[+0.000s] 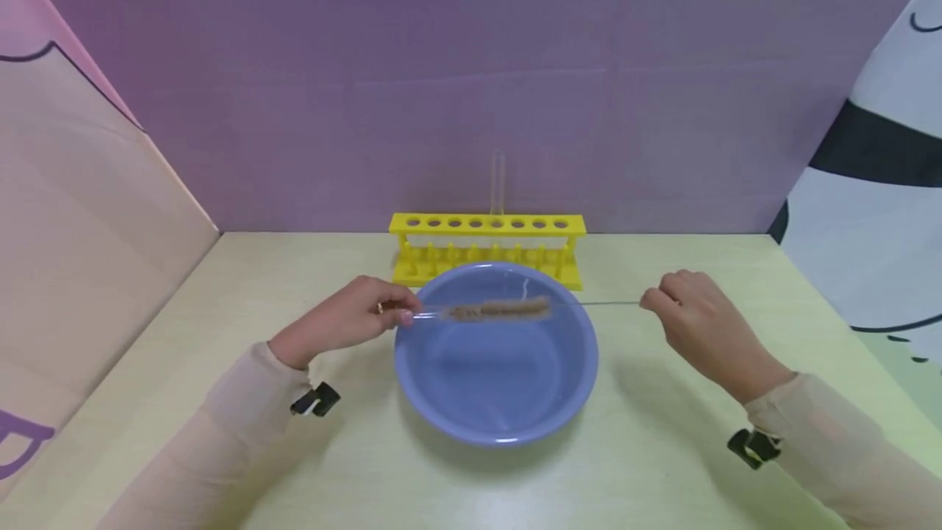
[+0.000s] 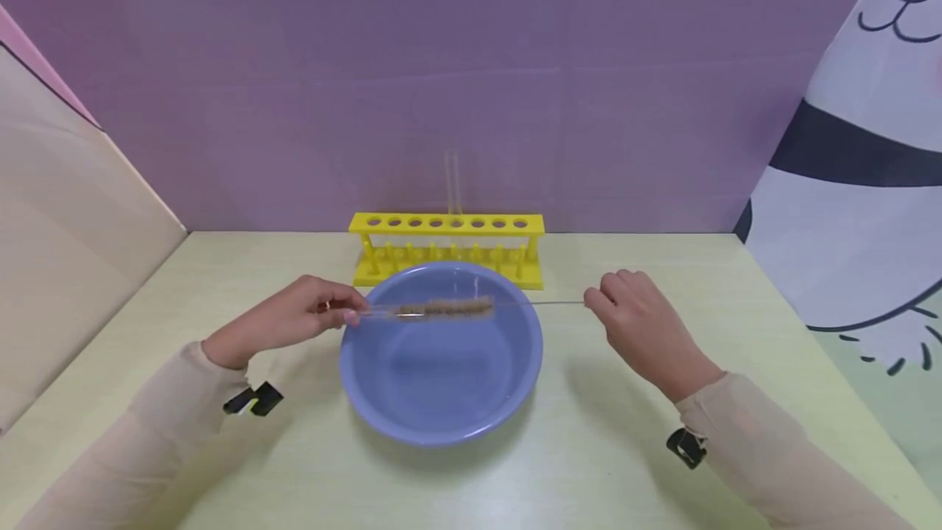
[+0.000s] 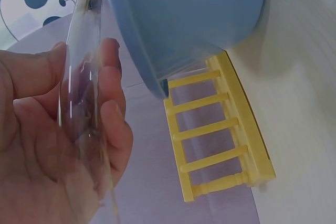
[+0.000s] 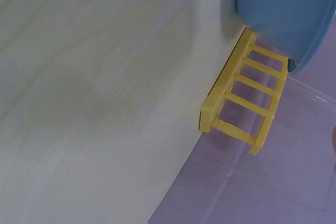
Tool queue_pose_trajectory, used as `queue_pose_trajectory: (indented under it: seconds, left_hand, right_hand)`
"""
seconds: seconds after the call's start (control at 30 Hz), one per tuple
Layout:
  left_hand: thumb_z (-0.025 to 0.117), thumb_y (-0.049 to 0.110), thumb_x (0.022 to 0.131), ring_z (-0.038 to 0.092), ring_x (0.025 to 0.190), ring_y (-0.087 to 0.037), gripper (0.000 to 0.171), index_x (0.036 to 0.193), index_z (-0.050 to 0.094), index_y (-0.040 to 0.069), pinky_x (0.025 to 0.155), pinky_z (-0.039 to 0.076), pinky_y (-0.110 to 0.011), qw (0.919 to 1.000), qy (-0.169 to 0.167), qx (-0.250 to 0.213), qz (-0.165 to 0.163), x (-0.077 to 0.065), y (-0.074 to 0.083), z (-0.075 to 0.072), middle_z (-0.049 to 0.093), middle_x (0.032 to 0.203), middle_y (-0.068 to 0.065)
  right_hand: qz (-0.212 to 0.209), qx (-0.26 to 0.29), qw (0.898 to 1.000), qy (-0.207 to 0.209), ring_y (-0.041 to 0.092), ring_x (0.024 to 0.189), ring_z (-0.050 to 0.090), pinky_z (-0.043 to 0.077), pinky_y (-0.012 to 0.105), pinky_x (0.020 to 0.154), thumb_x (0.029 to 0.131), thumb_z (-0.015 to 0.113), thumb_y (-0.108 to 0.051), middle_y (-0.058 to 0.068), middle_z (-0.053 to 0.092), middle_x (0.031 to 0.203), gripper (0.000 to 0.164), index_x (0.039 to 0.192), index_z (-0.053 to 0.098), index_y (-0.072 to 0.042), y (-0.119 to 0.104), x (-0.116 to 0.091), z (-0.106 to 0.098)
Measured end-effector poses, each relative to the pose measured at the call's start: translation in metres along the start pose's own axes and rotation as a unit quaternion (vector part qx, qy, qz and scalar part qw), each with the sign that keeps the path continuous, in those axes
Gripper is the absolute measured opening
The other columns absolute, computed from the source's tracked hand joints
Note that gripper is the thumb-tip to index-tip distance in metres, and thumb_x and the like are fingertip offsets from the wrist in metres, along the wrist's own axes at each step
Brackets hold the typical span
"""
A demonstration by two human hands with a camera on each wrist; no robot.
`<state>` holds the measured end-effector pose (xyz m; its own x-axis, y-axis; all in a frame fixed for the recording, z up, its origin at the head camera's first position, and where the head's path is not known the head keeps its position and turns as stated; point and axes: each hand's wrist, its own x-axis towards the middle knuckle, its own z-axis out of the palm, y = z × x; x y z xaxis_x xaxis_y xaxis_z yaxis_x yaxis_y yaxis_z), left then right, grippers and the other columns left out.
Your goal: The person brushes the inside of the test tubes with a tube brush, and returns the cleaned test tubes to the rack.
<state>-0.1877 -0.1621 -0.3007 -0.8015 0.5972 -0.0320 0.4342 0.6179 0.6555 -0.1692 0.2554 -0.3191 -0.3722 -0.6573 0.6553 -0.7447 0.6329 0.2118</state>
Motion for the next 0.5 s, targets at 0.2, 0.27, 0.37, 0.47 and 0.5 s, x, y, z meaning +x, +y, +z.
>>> queue_pose_trajectory:
  seconds: [0.2, 0.27, 0.37, 0.47, 0.5]
  left_hand:
    - [0.056, 0.008, 0.094, 0.055, 0.074, -0.016, 0.017, 0.104, 0.069, 0.004, 0.063, 0.047, -0.028, 0.9998, -0.004, -0.006, 0.018, -0.0019, -0.0036, -0.0022, 0.068, 0.09, -0.003]
    - [0.055, 0.008, 0.094, 0.056, 0.075, -0.017, 0.018, 0.105, 0.069, 0.004, 0.064, 0.048, -0.029, 0.9998, -0.008, -0.008, 0.019, -0.0025, -0.0051, -0.0028, 0.068, 0.089, -0.001]
    - [0.054, 0.007, 0.094, 0.056, 0.074, -0.017, 0.02, 0.107, 0.069, 0.003, 0.063, 0.047, -0.028, 0.9997, -0.017, -0.009, 0.017, -0.0034, -0.0064, -0.0034, 0.068, 0.087, 0.001]
    - [0.052, 0.007, 0.095, 0.054, 0.073, -0.014, 0.021, 0.108, 0.068, 0.003, 0.062, 0.047, -0.028, 0.9995, -0.023, -0.012, 0.015, -0.0041, -0.0075, -0.0041, 0.067, 0.085, 0.002]
    - [0.052, 0.007, 0.095, 0.054, 0.073, -0.014, 0.021, 0.108, 0.068, 0.003, 0.063, 0.047, -0.028, 0.9995, -0.024, -0.012, 0.015, -0.0044, -0.008, -0.0043, 0.067, 0.085, 0.002]
  right_hand:
    - [-0.019, 0.004, 0.999, 0.035, 0.024, 0.059, 0.041, 0.032, 0.036, 0.054, 0.087, 0.033, 0.003, 0.008, 0.045, 0.067, 0.028, 0.08, 0.059, 0.001, 0.0018, -0.0032, 0.0022]
    - [-0.027, -0.001, 0.999, 0.046, 0.024, 0.059, 0.041, 0.032, 0.035, 0.053, 0.091, 0.031, 0.0, 0.007, 0.046, 0.067, 0.031, 0.079, 0.059, 0.001, 0.0028, -0.0036, 0.0035]
    - [-0.041, -0.011, 0.997, 0.065, 0.024, 0.057, 0.042, 0.033, 0.034, 0.051, 0.096, 0.028, -0.005, 0.008, 0.046, 0.066, 0.037, 0.078, 0.06, 0.002, 0.0044, -0.0032, 0.0056]
    - [-0.053, -0.018, 0.995, 0.082, 0.024, 0.056, 0.041, 0.032, 0.034, 0.05, 0.096, 0.031, -0.004, 0.009, 0.047, 0.066, 0.036, 0.077, 0.061, 0.004, 0.006, -0.0029, 0.0075]
    - [-0.056, -0.019, 0.995, 0.085, 0.025, 0.055, 0.041, 0.032, 0.034, 0.049, 0.096, 0.031, -0.004, 0.009, 0.047, 0.066, 0.036, 0.077, 0.061, 0.004, 0.0065, -0.003, 0.0077]
